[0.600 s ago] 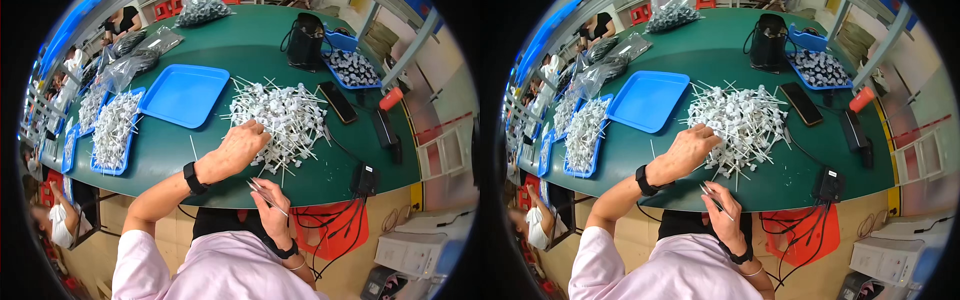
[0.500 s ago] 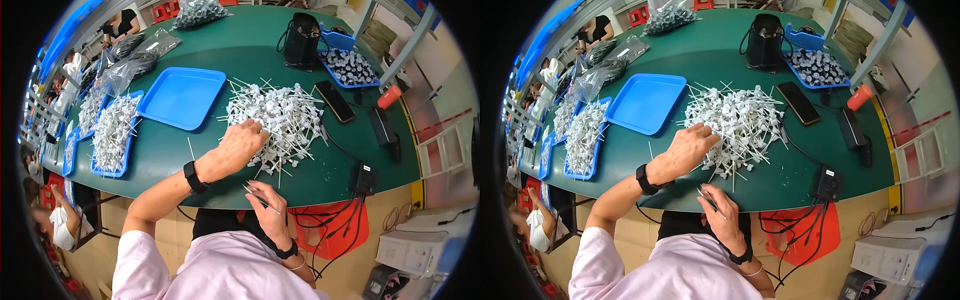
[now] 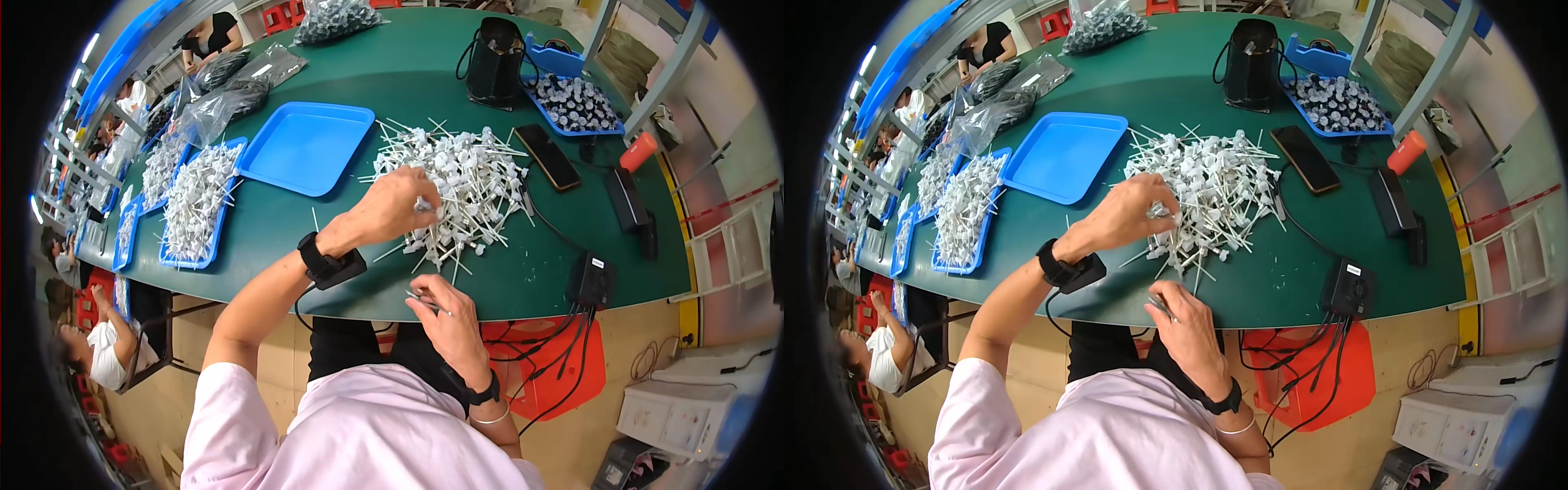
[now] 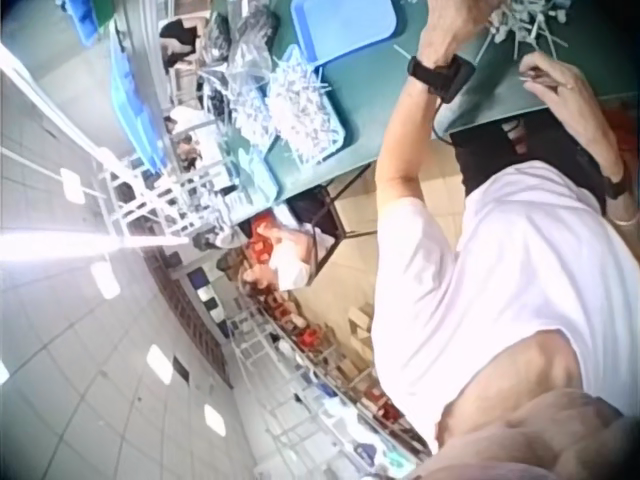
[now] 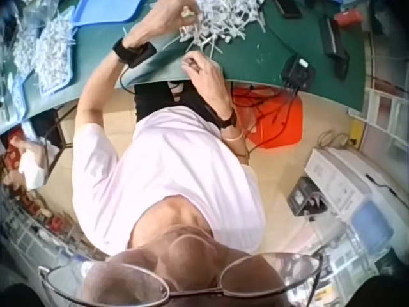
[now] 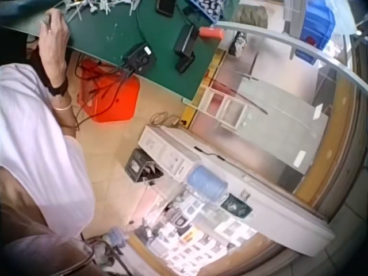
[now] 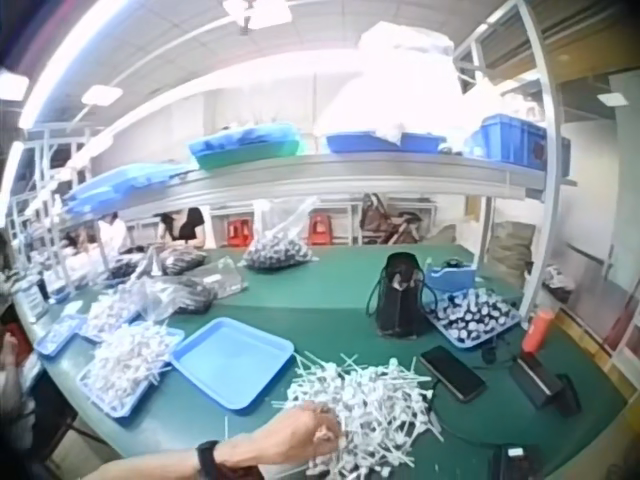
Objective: Assembling small white plastic components using tweezers at an industrial workstation.
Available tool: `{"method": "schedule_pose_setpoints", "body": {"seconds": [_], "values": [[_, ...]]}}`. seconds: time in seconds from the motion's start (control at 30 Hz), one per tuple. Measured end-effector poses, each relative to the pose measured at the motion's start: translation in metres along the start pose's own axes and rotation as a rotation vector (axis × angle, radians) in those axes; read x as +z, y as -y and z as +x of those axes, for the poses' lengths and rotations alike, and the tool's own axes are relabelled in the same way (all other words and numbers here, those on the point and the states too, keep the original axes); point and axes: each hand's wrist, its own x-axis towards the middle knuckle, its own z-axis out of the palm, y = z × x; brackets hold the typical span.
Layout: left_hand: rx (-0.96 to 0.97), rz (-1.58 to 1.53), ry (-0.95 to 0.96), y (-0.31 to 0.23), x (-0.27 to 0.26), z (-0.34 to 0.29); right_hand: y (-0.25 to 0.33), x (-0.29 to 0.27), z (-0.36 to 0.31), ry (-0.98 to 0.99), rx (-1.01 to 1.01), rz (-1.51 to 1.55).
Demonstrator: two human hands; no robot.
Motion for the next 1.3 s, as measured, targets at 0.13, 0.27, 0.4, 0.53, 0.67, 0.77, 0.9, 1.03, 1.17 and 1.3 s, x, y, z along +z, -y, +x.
{"method": "schedule_pose_setpoints", "body": {"seconds": [0.13, 0.27, 0.4, 0.53, 0.67, 0.77, 0.9, 1.03, 1.17, 1.3], "values": [[-0.363, -0.450, -0.112, -0.001, -0.026, -0.008, 0.001, 0.000, 0.007, 0.013, 0.077, 0.016], [-0.492, -0.795, -0.377, 0.004, -0.053, -0.055, 0.010, -0.001, 0.013, 0.045, 0.057, -0.092], [-0.673, -0.612, -0.379, -0.018, -0.056, -0.129, 0.020, 0.002, 0.014, 0.001, 0.053, -0.044], [-0.614, -0.151, -0.329, -0.033, -0.045, -0.168, 0.035, 0.016, 0.027, 0.121, -0.111, -0.075], [-0.837, -0.582, -0.419, -0.031, -0.034, -0.177, 0.037, 0.032, 0.039, 0.275, -0.138, -0.231], [-0.896, -0.827, -0.504, -0.028, -0.028, -0.176, 0.040, 0.035, 0.047, 0.288, -0.105, -0.185], [-0.891, -0.920, -0.516, -0.023, -0.025, -0.173, 0.042, 0.044, 0.045, -0.033, -0.034, 0.249], [-0.755, -0.724, -0.556, -0.019, -0.014, -0.168, 0.053, 0.060, 0.039, -0.077, -0.050, 0.531], [-0.701, -0.503, -0.572, -0.027, -0.015, -0.156, 0.052, 0.065, 0.039, -0.069, -0.064, 0.535], [-0.728, -0.693, -0.523, -0.029, -0.006, -0.161, 0.045, 0.068, 0.036, -0.077, -0.069, 0.510]]}}
